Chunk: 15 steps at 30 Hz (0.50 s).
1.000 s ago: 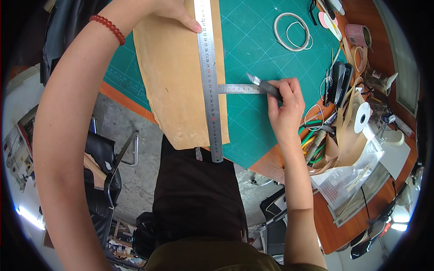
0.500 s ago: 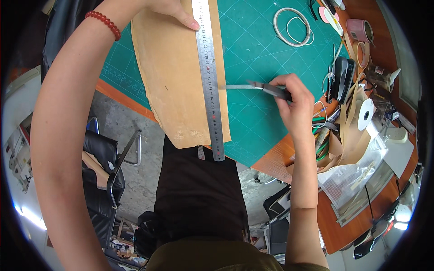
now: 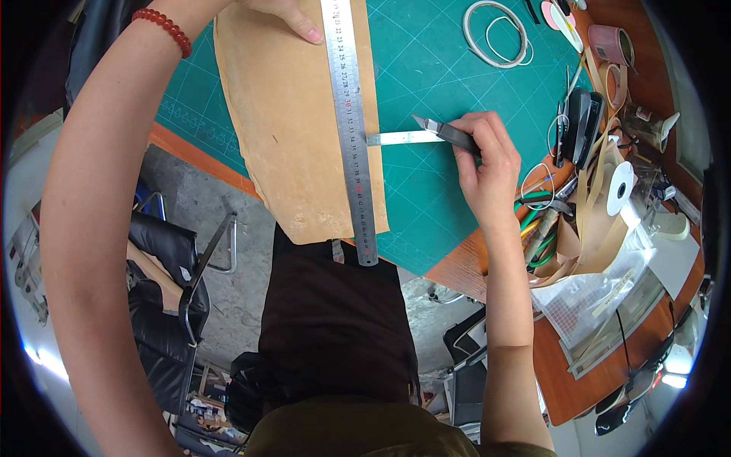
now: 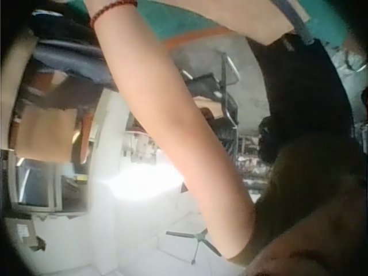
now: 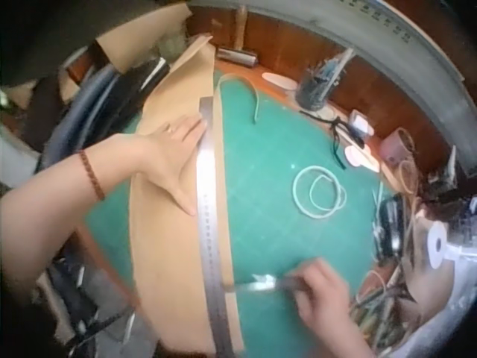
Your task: The person uses a metal ruler and a utility knife to cut a large sheet of tan material on a green cutting mat. They repeatedly measure and cut straight lines, separating the sheet into smaller rectangular pieces. The person then folds the cut pieces and places them on a pile of other materials.
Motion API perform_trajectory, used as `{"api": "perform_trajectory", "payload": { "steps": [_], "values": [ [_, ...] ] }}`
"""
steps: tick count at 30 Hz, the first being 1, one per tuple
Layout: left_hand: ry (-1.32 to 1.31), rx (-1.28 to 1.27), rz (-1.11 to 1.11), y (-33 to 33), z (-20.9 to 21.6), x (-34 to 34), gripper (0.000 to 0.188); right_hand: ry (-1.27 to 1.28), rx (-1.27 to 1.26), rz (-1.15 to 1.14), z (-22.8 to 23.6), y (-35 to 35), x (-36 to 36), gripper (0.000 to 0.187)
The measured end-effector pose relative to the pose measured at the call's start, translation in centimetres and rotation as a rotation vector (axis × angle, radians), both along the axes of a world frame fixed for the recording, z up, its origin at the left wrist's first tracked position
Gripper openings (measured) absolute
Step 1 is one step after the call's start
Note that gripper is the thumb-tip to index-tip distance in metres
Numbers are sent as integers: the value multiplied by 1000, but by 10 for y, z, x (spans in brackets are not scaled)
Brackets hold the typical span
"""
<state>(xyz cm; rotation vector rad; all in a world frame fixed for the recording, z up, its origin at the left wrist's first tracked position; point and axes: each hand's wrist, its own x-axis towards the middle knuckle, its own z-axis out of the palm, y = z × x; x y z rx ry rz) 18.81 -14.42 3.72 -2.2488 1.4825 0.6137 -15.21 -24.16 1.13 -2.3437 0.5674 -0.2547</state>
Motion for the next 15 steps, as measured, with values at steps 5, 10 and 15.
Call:
{"api": "perform_trajectory", "payload": {
  "steps": [5,10,15],
  "values": [
    [-1,21,18,-4,-2,-2,162,24,18,-10,0,-3,0,25],
    [1,42,34,-5,0,-2,162,15,17,-8,-2,-4,-1,25],
    [2,15,21,-3,-1,0,161,20,17,-1,-2,-4,0,25]
  ]
}}
